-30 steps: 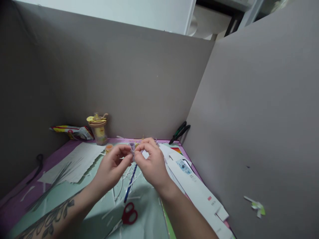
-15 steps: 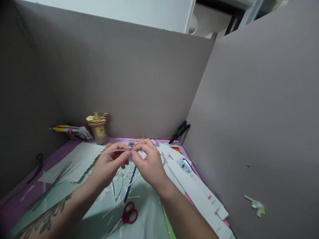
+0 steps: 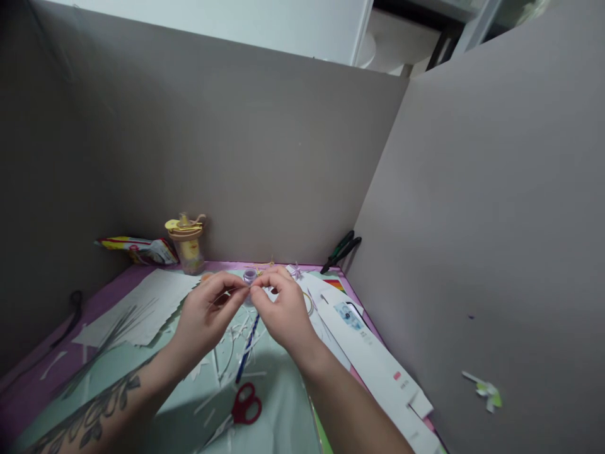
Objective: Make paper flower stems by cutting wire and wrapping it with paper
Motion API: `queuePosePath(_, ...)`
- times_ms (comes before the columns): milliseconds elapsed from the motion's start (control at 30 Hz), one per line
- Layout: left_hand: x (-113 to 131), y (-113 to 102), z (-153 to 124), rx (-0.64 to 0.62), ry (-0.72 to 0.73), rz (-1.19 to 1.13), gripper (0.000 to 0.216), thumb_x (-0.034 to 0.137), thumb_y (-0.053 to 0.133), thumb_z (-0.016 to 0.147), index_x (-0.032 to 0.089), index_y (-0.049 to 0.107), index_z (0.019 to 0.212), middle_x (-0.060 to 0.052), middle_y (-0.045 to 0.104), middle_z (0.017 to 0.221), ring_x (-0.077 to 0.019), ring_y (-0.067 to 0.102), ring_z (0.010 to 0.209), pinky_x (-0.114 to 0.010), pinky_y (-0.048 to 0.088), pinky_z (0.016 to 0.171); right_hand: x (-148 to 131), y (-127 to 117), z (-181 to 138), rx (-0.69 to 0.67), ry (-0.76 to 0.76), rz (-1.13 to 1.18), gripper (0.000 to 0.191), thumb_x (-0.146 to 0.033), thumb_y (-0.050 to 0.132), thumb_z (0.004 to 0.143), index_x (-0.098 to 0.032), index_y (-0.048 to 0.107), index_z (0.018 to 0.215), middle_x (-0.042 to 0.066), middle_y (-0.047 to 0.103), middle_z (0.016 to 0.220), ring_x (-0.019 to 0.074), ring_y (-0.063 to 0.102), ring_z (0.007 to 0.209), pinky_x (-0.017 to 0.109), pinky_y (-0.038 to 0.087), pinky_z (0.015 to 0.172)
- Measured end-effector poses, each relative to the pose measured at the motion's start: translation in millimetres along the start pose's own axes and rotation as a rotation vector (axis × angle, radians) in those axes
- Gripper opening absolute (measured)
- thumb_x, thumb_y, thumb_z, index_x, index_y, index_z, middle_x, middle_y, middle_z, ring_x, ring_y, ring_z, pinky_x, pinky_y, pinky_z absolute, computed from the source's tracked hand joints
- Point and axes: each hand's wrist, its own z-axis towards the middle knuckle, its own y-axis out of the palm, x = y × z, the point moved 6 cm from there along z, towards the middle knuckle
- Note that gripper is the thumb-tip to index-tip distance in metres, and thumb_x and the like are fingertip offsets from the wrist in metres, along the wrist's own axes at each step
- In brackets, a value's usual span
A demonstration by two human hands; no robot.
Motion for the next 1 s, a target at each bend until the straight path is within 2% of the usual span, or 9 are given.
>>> queuePosePath(133, 6, -1, -1, -0.011, 0.071, 0.058, 0.009, 0.019, 0.053, 0.084, 0.02, 0.061, 0.082, -0.002, 0.062, 0.078, -0.0135, 0.054, 0.072, -0.024, 0.04, 0.064, 1, 0, 1, 0.004, -0.003, 0.007, 0.01, -0.013, 0.054, 0.073, -0.018, 0.059, 0.066, 0.002, 0.057, 0.079, 0.0148, 0.052, 0.076, 0.029, 0.042, 0.071)
queuePosePath(400, 5, -3, -1, -0.011, 0.043, -0.002, 0.011, 0.02, 0.055, 0.082, 0.023, 0.066, 0.079, -0.002, 0.064, 0.074, -0.0162, 0.055, 0.07, -0.026, 0.041, 0.066, 1, 1, 2, 0.0, 0.009, 0.017, 0.01, -0.013, 0.055, 0.072, -0.019, 0.057, 0.064, 0.002, 0.057, 0.077, 0.0147, 0.052, 0.074, 0.028, 0.042, 0.069)
queuePosePath(667, -7, -2, -1, 0.039, -0.13, -0.132, 0.004, 0.024, 0.065, 0.076, 0.02, 0.065, 0.077, -0.001, 0.065, 0.073, -0.0139, 0.057, 0.065, -0.024, 0.043, 0.062, 2, -1, 2, 0.013, 0.012, 0.025, 0.009, -0.014, 0.056, 0.072, -0.018, 0.058, 0.065, 0.001, 0.056, 0.077, 0.0146, 0.053, 0.075, 0.027, 0.041, 0.068)
queuePosePath(1000, -12, 0, -1, 0.05, -0.229, -0.19, 0.003, 0.021, 0.065, 0.072, 0.02, 0.064, 0.075, 0.0, 0.064, 0.069, -0.0123, 0.055, 0.059, -0.023, 0.042, 0.056, 2, -1, 2, 0.024, 0.02, 0.018, 0.009, -0.014, 0.055, 0.072, -0.019, 0.058, 0.064, 0.001, 0.056, 0.076, 0.0145, 0.053, 0.074, 0.027, 0.041, 0.066)
